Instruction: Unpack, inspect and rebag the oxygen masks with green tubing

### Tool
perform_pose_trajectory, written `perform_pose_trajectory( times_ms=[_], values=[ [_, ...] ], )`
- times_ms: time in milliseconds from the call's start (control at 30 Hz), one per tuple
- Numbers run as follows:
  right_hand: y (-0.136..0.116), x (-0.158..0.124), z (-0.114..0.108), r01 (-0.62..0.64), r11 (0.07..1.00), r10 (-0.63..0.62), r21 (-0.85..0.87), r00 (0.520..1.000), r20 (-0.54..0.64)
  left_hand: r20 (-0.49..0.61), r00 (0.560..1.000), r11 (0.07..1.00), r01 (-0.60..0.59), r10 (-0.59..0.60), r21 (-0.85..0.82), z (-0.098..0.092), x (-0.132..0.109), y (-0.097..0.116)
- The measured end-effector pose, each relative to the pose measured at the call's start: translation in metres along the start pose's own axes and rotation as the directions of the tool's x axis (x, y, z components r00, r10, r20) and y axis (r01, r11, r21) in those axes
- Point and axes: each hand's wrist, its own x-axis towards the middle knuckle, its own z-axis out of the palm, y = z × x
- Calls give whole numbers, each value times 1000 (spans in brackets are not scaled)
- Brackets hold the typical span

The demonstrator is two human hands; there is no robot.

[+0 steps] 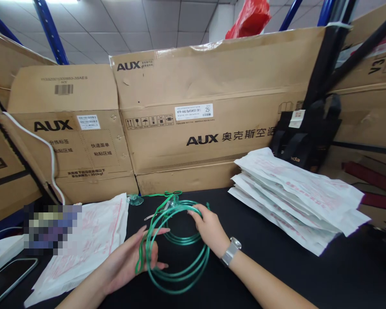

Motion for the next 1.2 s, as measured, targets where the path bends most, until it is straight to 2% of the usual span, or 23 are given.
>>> perform_pose_trajectory(
  times_ms=[67, 133, 267, 333, 400, 433, 467, 500, 567, 633, 733, 867, 933, 1100, 1200],
  values=[
    [2, 3, 0, -100, 981, 97, 167, 995, 27, -49, 996, 994, -77, 81, 77, 1, 0, 1],
    [2, 5, 2, -152, 943, 133, 295, 988, 83, -122, 981, 976, -130, 153, 175, 1, 2, 1],
    [-2, 0, 7, -246, 880, 171, 406, 962, 214, -271, 927, 918, -148, 258, 368, -3, 6, 8],
    [-4, -4, 9, -312, 839, 195, 446, 937, 289, -324, 882, 826, -117, 342, 551, -9, 7, 17],
    [-5, -7, 10, -375, 800, 228, 468, 912, 341, -373, 786, 591, 13, 493, 807, -20, 6, 28],
    [-4, -7, 10, -403, 786, 247, 468, 899, 361, -381, 712, 413, 140, 590, 900, -27, 5, 32],
    [-3, -7, 9, -430, 776, 265, 461, 886, 380, -390, 648, 309, 241, 654, 920, -35, 4, 36],
    [-1, -6, 8, -456, 769, 282, 448, 871, 402, -403, 592, 247, 329, 698, 911, -43, 4, 38],
    [2, -4, 6, -497, 760, 301, 418, 840, 451, -463, 497, 210, 483, 734, 850, -61, 4, 38],
    [3, -1, 4, -512, 765, 293, 392, 818, 495, -524, 455, 186, 601, 720, 777, -76, 6, 33],
    [1, 0, 2, -493, 785, 279, 375, 823, 495, -563, 476, 118, 684, 676, 720, -89, 11, 23],
    [0, 2, 4, -419, 830, 285, 367, 886, 366, -564, 517, 29, 720, 644, 693, -91, 13, 22],
    [4, 4, 5, -349, 886, 244, 305, 911, 333, -564, 534, -1, 727, 630, 687, -89, 11, 24],
    [15, 7, 9, -154, 983, 110, 98, 928, 357, -554, 572, -54, 723, 604, 688, -82, 4, 30],
    [16, 5, 8, 0, 999, 12, -48, 964, 264, -531, 588, -85, 715, 610, 694, -74, 1, 34]
  ],
)
